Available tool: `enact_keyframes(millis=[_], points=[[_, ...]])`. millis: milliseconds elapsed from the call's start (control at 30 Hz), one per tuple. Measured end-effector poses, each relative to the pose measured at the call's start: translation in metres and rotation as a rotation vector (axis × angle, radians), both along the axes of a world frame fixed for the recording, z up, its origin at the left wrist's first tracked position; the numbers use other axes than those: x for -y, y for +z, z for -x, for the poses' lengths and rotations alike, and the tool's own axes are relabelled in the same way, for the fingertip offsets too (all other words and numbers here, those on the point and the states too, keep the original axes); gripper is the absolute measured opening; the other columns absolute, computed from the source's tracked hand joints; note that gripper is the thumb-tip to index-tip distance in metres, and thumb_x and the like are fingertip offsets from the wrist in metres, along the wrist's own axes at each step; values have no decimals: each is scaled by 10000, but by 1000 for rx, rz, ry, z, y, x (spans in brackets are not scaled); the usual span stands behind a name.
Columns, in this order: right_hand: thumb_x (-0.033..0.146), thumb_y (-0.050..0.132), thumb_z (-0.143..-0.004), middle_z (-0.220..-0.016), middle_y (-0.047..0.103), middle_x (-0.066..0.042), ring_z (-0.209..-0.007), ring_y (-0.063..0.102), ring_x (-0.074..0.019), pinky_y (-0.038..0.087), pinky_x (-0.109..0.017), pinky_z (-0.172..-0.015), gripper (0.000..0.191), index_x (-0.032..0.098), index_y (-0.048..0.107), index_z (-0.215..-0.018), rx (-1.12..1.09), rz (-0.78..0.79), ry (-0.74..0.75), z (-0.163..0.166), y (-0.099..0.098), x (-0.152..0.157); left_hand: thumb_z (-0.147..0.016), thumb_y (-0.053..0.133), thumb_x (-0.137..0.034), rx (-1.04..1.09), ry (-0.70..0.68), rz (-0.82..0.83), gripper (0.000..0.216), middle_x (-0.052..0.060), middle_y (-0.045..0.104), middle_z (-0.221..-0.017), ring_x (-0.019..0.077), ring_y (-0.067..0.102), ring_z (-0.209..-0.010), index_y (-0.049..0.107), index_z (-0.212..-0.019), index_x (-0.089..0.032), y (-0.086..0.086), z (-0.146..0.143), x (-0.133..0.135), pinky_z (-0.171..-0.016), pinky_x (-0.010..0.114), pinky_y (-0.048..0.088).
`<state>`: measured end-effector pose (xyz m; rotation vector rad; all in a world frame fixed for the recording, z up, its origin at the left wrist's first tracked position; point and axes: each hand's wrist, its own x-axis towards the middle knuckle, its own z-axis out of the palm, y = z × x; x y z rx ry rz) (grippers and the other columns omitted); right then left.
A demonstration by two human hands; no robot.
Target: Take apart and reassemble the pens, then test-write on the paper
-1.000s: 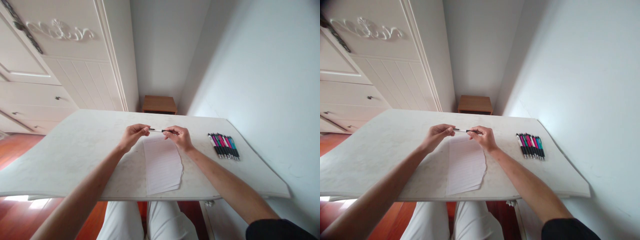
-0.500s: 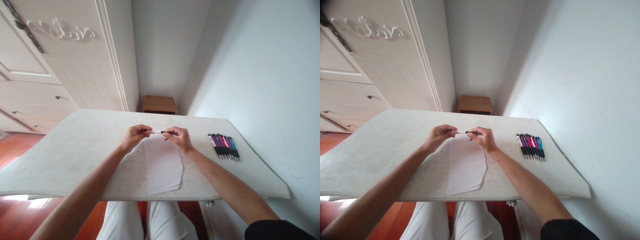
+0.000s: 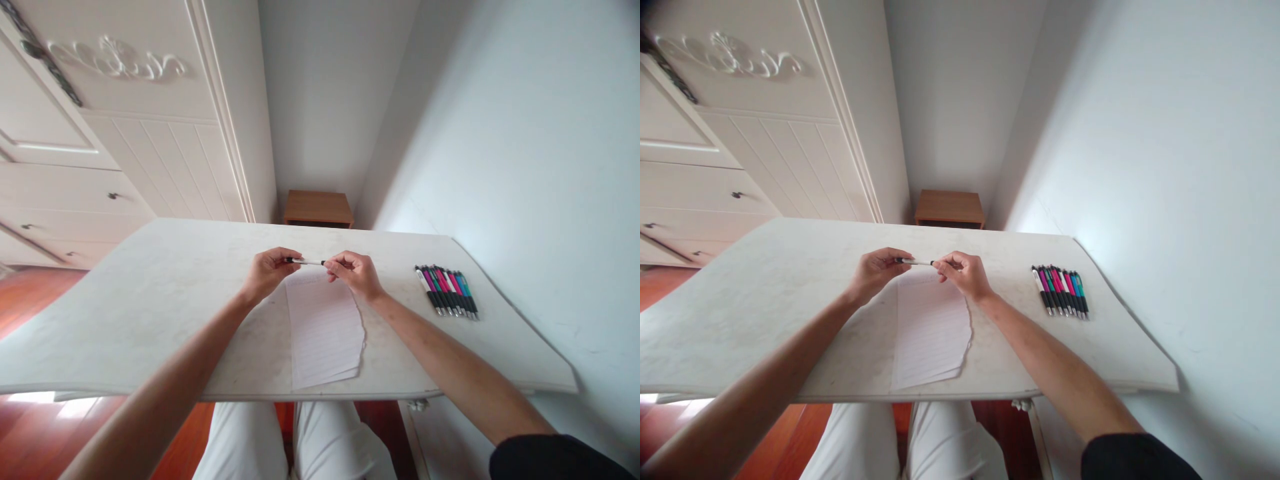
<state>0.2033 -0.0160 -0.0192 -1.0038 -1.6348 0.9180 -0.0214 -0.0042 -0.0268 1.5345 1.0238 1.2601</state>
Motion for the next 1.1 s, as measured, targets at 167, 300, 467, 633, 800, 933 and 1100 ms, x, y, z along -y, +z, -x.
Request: enact_keyframes(millis=[167, 300, 467, 633, 800, 933, 1100], points=[[505, 702, -784, -618, 690, -23, -521, 656, -140, 515, -237, -526, 349, 161, 687, -723, 13, 11, -14, 0, 3, 3, -702, 771, -318, -102, 73, -54, 237, 60, 734, -828, 161, 634, -714, 755, -875, -158, -1, 0, 0, -677, 273, 503], [505, 697, -791, -629, 690, -24, -524, 657, -142, 518, -242, -524, 346, 165, 685, -729, 16, -29, -19, 0, 4, 3, -684, 796, -390, -101, 61, -27, 343, 71, 726, -878, 157, 635, -726, 724, -916, -147, 1, 0, 1, -661, 261, 505], [485, 691, -807, -643, 692, -21, -525, 664, -141, 515, -237, -526, 327, 163, 687, -749, 38, -90, -26, -1, 4, 4, -763, 709, -546, -41, -72, 123, 502, 33, 661, -722, 105, 543, -554, 659, -1039, -130, 6, -1, 4, -504, 216, 429], [439, 691, -822, -622, 695, -18, -531, 668, -144, 508, -236, -539, 278, 166, 695, -768, 84, -145, -8, -1, 3, 6, -804, 652, -579, 0, -130, 129, 468, 33, 633, -676, 89, 500, -516, 686, -863, -116, 9, -1, 6, -499, 219, 413], [411, 696, -824, -623, 709, -16, -523, 672, -143, 502, -231, -532, 247, 170, 707, -771, 94, -147, -20, 0, 5, 7, -742, 757, -488, 79, -90, 90, 425, 66, 693, -736, 115, 563, -578, 692, -913, -105, 8, -1, 5, -583, 257, 470], [417, 703, -816, -605, 705, -13, -518, 673, -148, 508, -235, -530, 251, 171, 707, -763, 75, -127, -35, 1, 7, 9, -722, 777, -462, 68, -48, 34, 426, 71, 711, -720, 143, 605, -617, 713, -950, -108, 5, 0, 4, -628, 286, 498], [434, 708, -805, -613, 699, -17, -522, 672, -152, 517, -249, -538, 270, 169, 695, -752, 39, -82, -29, 1, 7, 8, -719, 765, -395, -72, 15, -39, 378, 66, 738, -763, 176, 646, -687, 753, -995, -137, 2, 1, 1, -710, 316, 527]])
